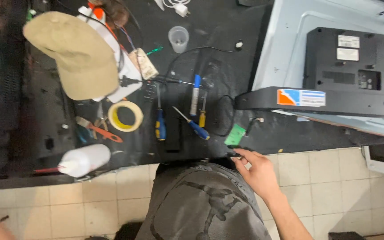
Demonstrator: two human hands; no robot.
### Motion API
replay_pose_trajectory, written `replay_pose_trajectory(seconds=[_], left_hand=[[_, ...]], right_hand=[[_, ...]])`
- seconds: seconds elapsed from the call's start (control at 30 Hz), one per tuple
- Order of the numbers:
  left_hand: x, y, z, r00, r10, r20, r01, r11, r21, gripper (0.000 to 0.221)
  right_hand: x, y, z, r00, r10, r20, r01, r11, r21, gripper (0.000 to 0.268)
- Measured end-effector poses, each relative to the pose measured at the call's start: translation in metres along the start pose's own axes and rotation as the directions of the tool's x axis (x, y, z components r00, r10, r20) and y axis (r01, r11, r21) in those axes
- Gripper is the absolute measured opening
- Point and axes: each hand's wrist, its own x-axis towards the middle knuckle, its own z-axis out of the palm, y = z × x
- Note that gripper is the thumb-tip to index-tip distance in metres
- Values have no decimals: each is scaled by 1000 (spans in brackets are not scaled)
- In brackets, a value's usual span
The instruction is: Finishing the internal reassembly of a television by marking components, applying adhesive strips, and fitting the back cover.
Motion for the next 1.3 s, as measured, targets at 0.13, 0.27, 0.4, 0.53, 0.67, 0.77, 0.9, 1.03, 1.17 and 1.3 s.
replay_pose_trajectory(seconds=[0.13,0.27,0.4,0.53,0.67,0.77,0.9,1.03,1.17,1.3], left_hand=[[-114,273,138,989,-102,-103,110,991,73,10],[-163,319,300,990,-125,69,134,982,-136,37],[-154,336,381,969,-232,88,187,917,353,60],[-130,326,407,980,-195,40,165,910,381,42],[-129,312,403,971,-220,92,171,910,377,41],[-131,312,397,957,-257,135,176,883,436,50],[-134,326,380,949,-226,218,132,918,375,41],[-135,317,370,957,-173,234,108,957,268,39],[-143,285,370,987,-88,135,62,981,185,36],[-145,249,353,977,173,-128,-145,969,200,28]], right_hand=[[6,48,-29,997,-50,66,54,997,-51,34],[8,92,-46,999,-46,-20,43,991,-125,27],[8,117,-70,995,-96,26,98,990,-103,23],[15,108,-87,1000,-17,26,15,998,62,22],[41,109,-43,992,52,-111,-48,998,39,25],[63,93,-21,958,285,19,-284,944,169,47],[65,92,-3,908,415,58,-419,895,154,44],[63,86,-10,812,573,108,-582,808,91,55],[45,93,10,800,600,27,-593,782,193,47],[24,85,5,760,649,24,-632,731,256,35]])
